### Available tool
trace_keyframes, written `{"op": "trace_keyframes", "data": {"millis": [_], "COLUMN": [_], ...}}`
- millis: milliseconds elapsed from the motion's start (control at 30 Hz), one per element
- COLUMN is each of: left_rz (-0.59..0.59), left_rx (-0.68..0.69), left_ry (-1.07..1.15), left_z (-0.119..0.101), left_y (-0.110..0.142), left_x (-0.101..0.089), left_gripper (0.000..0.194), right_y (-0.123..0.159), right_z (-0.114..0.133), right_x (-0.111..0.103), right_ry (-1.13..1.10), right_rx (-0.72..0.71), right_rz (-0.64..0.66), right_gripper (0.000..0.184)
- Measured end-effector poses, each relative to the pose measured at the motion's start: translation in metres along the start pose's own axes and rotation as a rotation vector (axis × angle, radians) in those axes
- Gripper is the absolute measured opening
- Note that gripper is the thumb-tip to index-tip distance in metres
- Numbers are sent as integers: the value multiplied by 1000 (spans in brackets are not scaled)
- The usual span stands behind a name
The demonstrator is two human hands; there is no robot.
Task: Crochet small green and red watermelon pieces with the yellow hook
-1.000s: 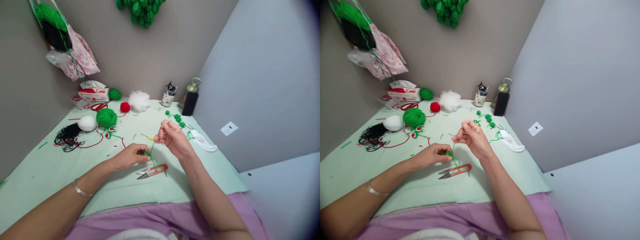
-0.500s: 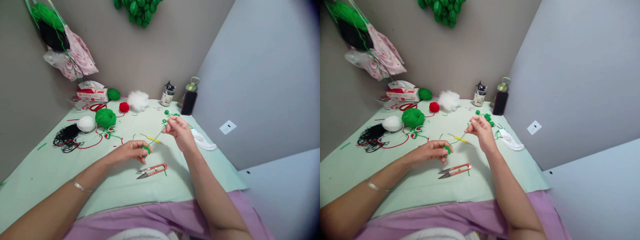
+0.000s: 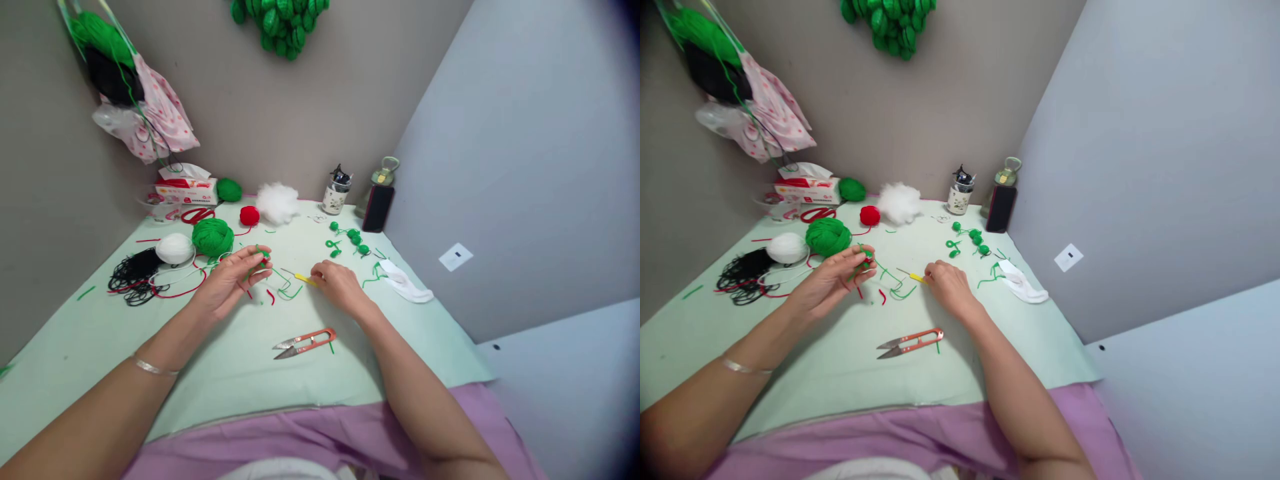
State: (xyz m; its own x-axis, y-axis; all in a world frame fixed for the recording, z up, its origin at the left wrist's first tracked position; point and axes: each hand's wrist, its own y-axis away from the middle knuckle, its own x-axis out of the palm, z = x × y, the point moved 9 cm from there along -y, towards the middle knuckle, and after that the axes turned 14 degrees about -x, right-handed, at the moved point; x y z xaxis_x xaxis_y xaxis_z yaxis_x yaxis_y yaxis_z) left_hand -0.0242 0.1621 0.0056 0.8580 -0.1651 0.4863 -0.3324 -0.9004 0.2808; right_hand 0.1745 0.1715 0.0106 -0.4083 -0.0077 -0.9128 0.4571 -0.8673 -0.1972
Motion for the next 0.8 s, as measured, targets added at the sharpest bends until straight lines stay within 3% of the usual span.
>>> {"op": "trace_keyframes", "data": {"millis": [133,200,267,333,467,567,700,800], "left_rz": [-21,-23,-36,-51,-81,-99,-89,-54], "left_rx": [21,25,37,54,88,122,129,121], "left_ry": [1,-21,-63,-121,-279,-399,-454,-483], "left_z": [-2,-1,0,1,5,7,9,11], "left_y": [0,-1,-2,-2,-5,-5,-4,-1], "left_x": [-2,-3,-4,-5,-5,-3,1,9], "left_gripper": [19,22,24,26,31,33,33,35], "right_y": [2,8,22,31,35,28,17,14], "right_z": [18,40,67,86,96,91,78,70], "right_x": [6,21,36,43,43,25,-3,-7], "right_ry": [-83,-235,-337,-274,-192,-350,-720,-789], "right_rx": [-85,-198,-328,-419,-485,-480,-334,-218], "right_rz": [100,290,498,574,576,477,263,155], "right_gripper": [17,9,18,23,12,12,27,30]}}
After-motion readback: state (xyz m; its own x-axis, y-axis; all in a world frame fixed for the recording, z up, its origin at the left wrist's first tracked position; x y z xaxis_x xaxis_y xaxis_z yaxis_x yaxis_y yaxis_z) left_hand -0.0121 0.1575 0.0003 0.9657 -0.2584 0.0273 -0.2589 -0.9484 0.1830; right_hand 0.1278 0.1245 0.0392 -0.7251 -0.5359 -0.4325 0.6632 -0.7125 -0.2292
